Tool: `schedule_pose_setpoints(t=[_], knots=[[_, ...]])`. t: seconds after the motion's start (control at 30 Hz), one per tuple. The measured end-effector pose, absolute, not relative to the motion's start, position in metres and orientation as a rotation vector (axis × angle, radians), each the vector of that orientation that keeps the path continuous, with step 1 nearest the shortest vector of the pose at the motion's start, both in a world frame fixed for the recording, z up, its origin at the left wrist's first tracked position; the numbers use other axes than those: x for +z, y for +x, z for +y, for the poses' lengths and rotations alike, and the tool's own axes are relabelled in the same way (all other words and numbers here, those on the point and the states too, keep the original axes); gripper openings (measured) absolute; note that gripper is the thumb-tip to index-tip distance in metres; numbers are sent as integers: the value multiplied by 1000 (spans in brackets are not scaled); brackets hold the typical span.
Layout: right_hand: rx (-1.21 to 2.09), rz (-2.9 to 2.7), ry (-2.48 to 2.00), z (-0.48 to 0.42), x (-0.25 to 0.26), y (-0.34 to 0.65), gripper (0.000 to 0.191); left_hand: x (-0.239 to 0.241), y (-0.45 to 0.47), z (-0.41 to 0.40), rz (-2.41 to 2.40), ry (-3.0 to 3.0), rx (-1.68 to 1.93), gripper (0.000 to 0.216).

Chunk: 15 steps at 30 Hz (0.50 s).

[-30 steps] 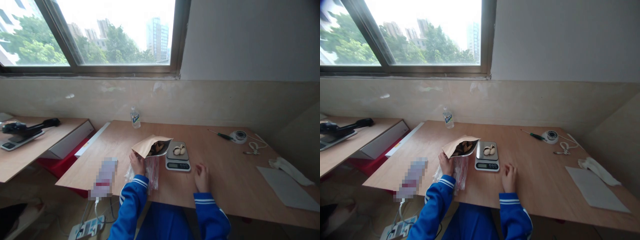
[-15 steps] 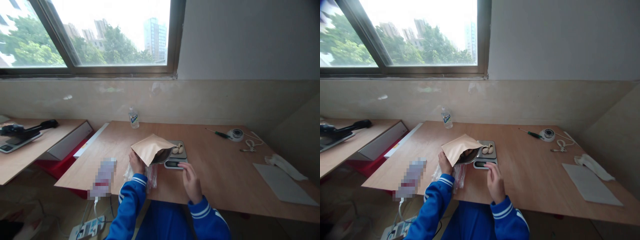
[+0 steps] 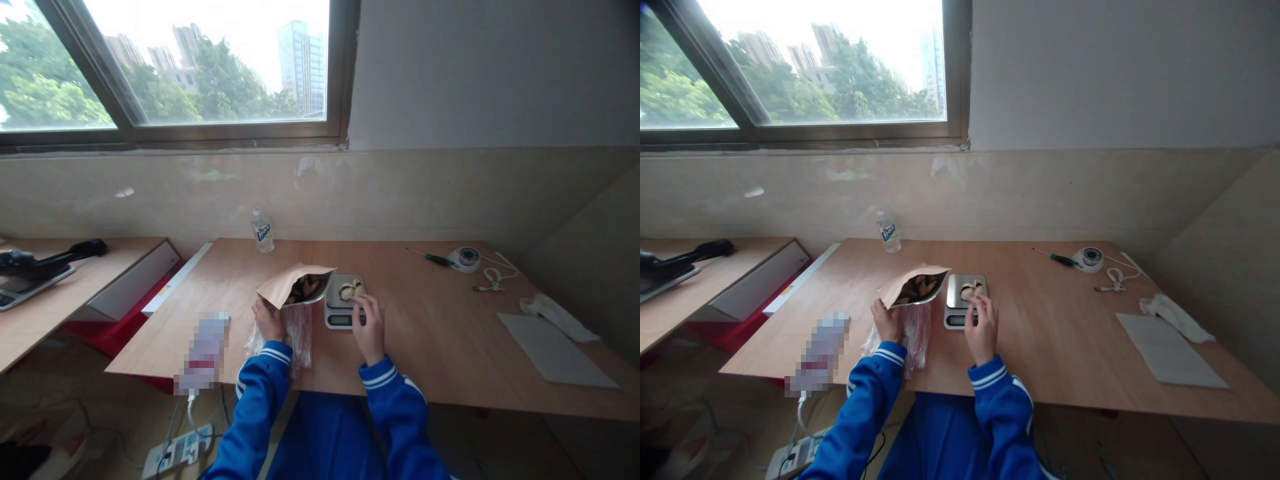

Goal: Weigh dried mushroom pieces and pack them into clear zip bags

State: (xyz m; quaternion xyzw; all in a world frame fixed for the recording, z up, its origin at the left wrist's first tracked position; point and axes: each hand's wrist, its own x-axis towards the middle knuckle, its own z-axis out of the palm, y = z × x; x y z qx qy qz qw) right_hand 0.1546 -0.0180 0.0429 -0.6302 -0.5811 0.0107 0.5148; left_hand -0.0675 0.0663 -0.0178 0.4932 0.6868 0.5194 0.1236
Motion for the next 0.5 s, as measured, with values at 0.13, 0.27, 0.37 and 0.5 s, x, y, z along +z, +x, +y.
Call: schedule_pose_setpoints(t=[0.13, 0.27, 0.37, 0.5], knots=[[26, -1756, -1700, 37, 34, 183, 32, -19, -67, 69, 2038, 1410, 1561, 28], [115, -1923, -1715, 63, 29, 197, 26, -20, -66, 68, 2045, 1424, 1565, 28], [-6, -1717, -1770, 50, 17, 224, 28, -20, -67, 68, 2045, 1433, 1579, 29], [-133, -1572, -1929, 12, -5, 260, 32, -21, -67, 70, 2036, 1417, 1621, 35]])
